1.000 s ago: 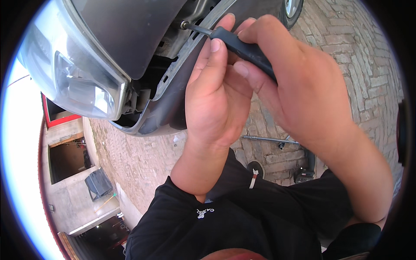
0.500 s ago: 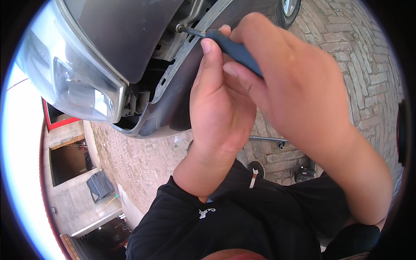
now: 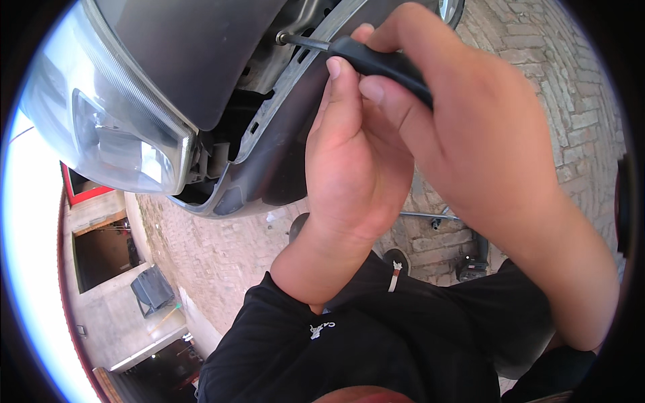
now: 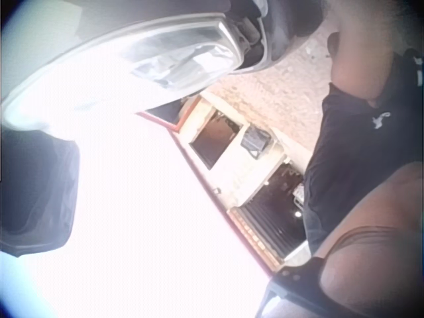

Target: The person removes the front bumper trim and then detaches the headlight assembly from a silver car. They use a yellow screwdriver and a power drill to remove fasteners, then pull the headlight out of its housing.

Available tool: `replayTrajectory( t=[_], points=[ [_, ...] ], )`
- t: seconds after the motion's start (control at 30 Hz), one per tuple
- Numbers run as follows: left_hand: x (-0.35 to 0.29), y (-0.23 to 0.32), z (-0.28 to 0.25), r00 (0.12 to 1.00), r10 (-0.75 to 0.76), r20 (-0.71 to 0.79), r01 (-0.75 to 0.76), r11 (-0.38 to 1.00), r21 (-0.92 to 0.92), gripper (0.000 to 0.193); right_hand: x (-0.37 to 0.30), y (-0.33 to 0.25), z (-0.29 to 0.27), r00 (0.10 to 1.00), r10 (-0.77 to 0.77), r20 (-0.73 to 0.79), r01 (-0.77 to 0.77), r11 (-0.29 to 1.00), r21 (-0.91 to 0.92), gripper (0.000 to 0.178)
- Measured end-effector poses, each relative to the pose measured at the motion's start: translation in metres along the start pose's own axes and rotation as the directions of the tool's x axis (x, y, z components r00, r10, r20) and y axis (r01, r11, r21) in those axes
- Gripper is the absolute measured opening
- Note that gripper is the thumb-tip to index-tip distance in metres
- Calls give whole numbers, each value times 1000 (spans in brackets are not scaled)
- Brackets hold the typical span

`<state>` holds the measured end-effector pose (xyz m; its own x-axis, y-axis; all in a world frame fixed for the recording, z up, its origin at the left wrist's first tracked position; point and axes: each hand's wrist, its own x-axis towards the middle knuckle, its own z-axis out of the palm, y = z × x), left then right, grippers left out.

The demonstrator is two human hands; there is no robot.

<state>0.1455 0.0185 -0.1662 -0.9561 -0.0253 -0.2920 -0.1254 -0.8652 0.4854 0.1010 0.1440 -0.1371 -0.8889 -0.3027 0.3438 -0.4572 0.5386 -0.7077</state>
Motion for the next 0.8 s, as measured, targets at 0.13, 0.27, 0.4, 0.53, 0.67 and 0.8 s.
replayTrajectory(
  t=[0.13,0.27,0.4,0.53,0.67,0.8],
  points=[
    [6,-8,6,981,187,42,-191,963,189,44,16,1,-28,525,205,826,-832,-83,549,28],
    [10,-5,5,979,191,66,-197,975,105,40,11,3,-18,718,366,592,-695,422,582,29],
    [7,-6,3,992,124,22,-125,992,36,43,6,7,-6,719,366,592,-689,488,536,30],
    [8,-13,4,976,201,89,-212,966,150,44,15,9,-11,555,424,716,-828,199,524,30],
    [9,-12,6,967,223,125,-242,956,165,45,19,6,-19,545,415,728,-836,208,508,32],
    [9,-7,10,966,226,126,-245,955,165,45,12,3,-18,743,331,581,-642,598,480,34]
  ],
)
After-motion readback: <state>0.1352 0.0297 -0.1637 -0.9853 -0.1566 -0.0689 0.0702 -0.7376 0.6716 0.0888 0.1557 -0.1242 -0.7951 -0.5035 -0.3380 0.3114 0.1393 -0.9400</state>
